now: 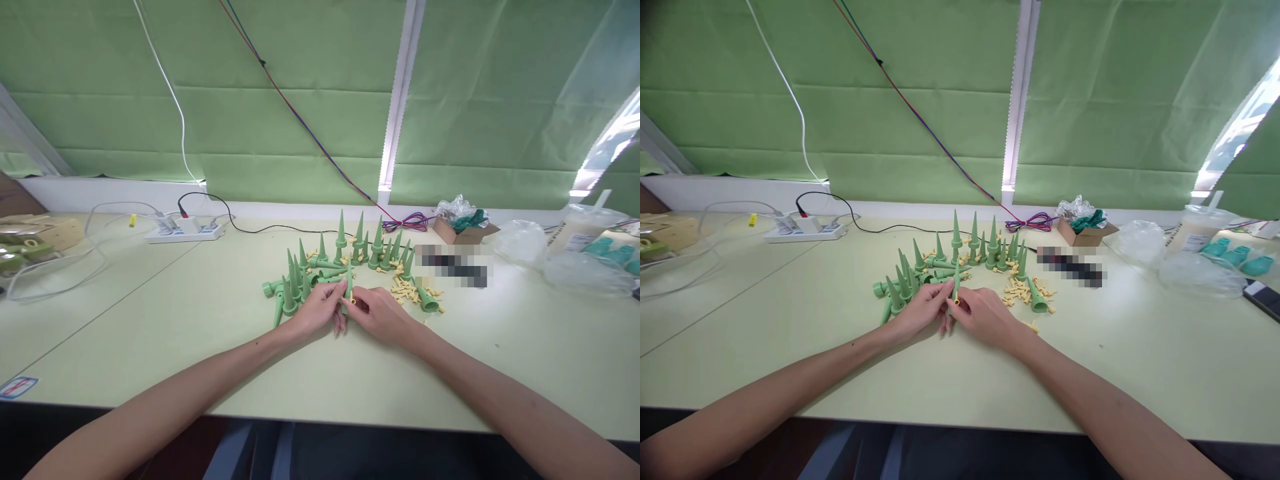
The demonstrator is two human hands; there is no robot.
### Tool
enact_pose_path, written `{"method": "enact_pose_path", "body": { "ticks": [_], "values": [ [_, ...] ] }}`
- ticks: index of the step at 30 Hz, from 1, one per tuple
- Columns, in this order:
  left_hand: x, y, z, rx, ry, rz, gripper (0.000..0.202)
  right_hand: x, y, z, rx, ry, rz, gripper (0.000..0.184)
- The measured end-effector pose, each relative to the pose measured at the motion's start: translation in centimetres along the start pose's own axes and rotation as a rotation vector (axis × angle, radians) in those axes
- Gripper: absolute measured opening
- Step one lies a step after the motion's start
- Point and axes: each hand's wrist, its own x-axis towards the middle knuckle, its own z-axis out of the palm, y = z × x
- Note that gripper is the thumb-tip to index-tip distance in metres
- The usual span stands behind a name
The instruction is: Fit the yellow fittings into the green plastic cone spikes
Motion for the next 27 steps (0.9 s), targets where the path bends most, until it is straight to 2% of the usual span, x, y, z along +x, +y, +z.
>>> {"method": "enact_pose_path", "body": {
  "ticks": [27],
  "values": [
    [0.03,-0.33,-0.07,0.045,-0.011,0.014,0.053,-0.13,-0.31,-0.14,-0.030,-0.037,-0.045,0.032]
  ]
}}
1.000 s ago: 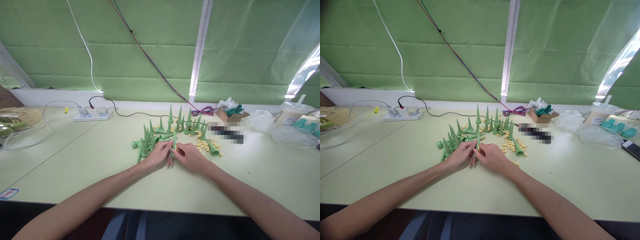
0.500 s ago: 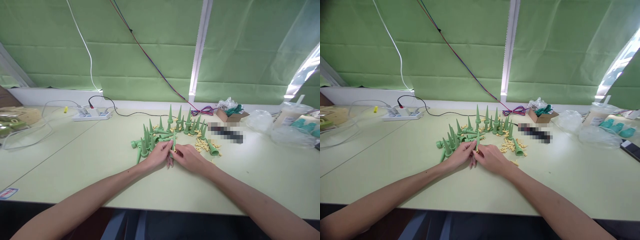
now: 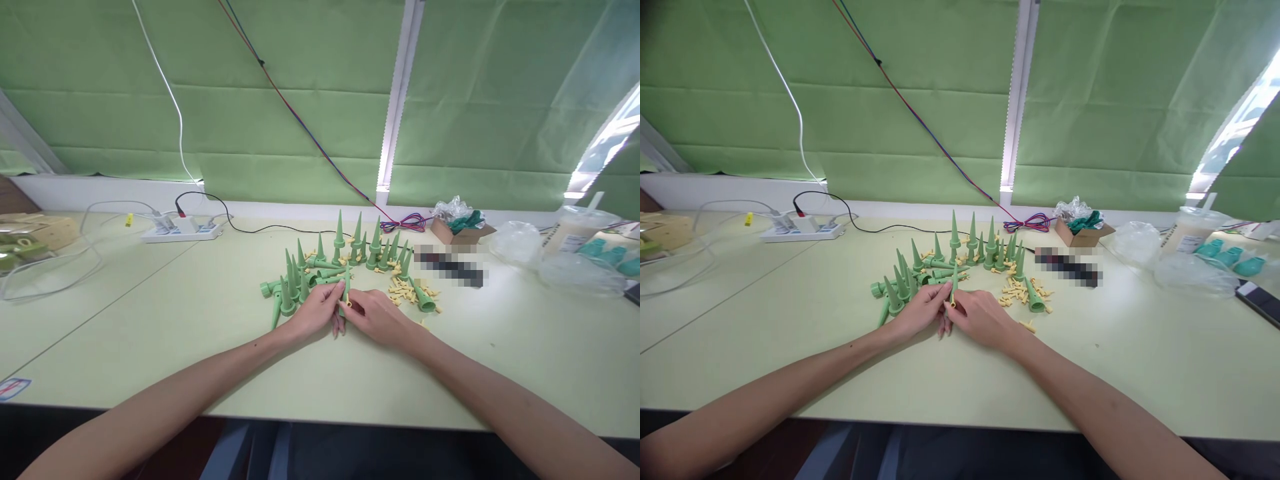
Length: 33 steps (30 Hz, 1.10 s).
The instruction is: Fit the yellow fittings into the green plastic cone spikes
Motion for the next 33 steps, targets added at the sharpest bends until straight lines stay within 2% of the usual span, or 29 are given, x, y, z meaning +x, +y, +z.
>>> {"method": "enact_pose_path", "body": {
  "ticks": [6,19,33],
  "values": [
    [-0.2,0.3,0.1,-0.028,0.013,0.004,0.051,0.1,-0.1,0.0,0.015,0.031,-0.015,0.033],
    [-0.6,1.0,0.4,-0.066,0.028,0.057,0.046,0.1,0.4,0.4,0.151,0.185,-0.101,0.041],
    [-0.7,1.3,0.4,-0.044,0.033,0.061,0.046,0.1,0.4,0.3,0.165,0.172,-0.077,0.041]
  ]
}}
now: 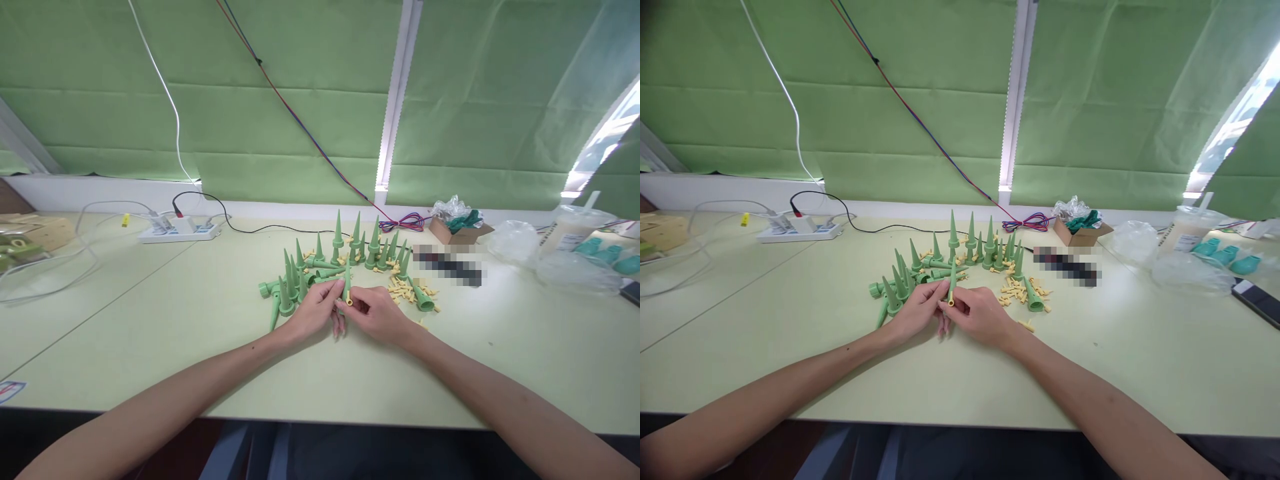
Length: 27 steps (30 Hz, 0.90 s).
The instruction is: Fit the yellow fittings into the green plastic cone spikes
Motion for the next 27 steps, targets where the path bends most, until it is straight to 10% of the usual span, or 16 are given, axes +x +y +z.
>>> {"method": "enact_pose_path", "body": {
  "ticks": [20,27],
  "values": [
    [-0.2,0.2,-0.3,0.121,0.064,0.041,0.041,0.2,0.5,-0.2,0.028,-0.001,0.011,0.042],
    [-0.4,-0.1,0.0,0.417,0.176,0.041,0.042,0.8,1.1,-0.9,-0.091,0.242,0.083,0.044]
  ]
}}
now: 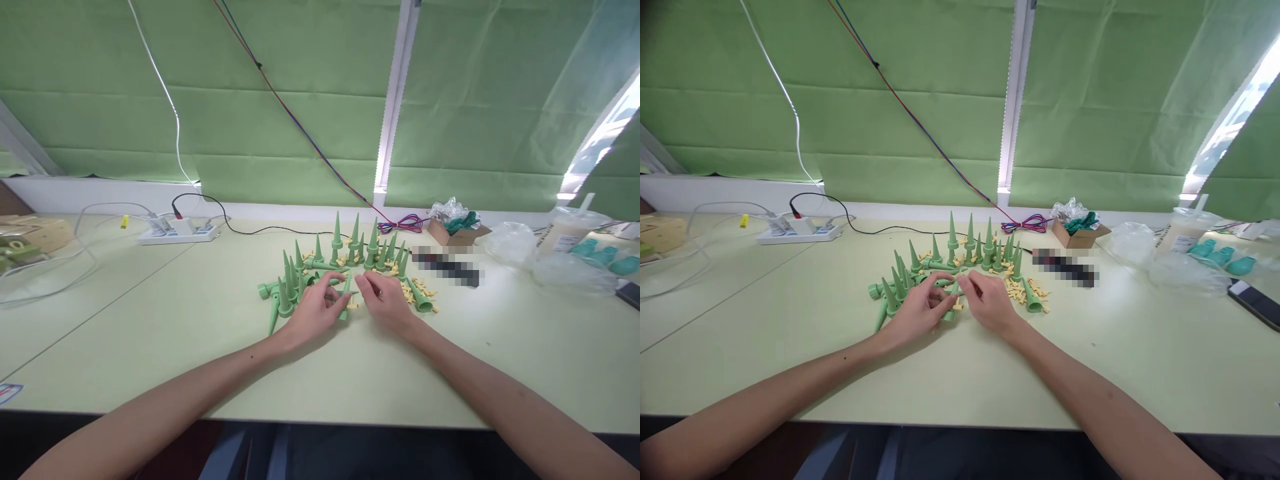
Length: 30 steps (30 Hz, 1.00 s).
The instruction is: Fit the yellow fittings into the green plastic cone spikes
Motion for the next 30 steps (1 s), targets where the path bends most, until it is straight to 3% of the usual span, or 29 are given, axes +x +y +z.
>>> {"method": "enact_pose_path", "body": {
  "ticks": [3,7,9,13,18,24,30],
  "values": [
    [0.1,-0.3,-0.1,0.111,0.002,0.019,0.034,0.5,0.8,-0.3,-0.071,0.038,0.079,0.036],
    [0.1,-0.9,-0.2,0.222,-0.023,0.030,0.024,0.9,2.1,-0.5,-0.135,-0.054,0.161,0.016],
    [0.1,-1.0,-0.2,0.238,-0.044,0.033,0.020,1.0,2.8,-0.4,-0.179,-0.125,0.154,0.015],
    [0.2,-0.7,-0.1,0.250,-0.061,0.070,0.015,1.1,3.8,0.2,-0.189,-0.246,0.042,0.031],
    [0.4,-0.6,-0.1,0.271,-0.055,0.106,0.024,1.5,4.7,1.2,-0.247,-0.365,-0.162,0.052],
    [0.5,-0.9,-0.1,0.287,-0.065,0.159,0.031,1.6,5.0,1.5,-0.302,-0.471,-0.135,0.066],
    [0.4,-0.8,-0.1,0.287,-0.103,0.171,0.037,1.7,4.4,1.1,-0.344,-0.475,-0.123,0.063]
  ]
}}
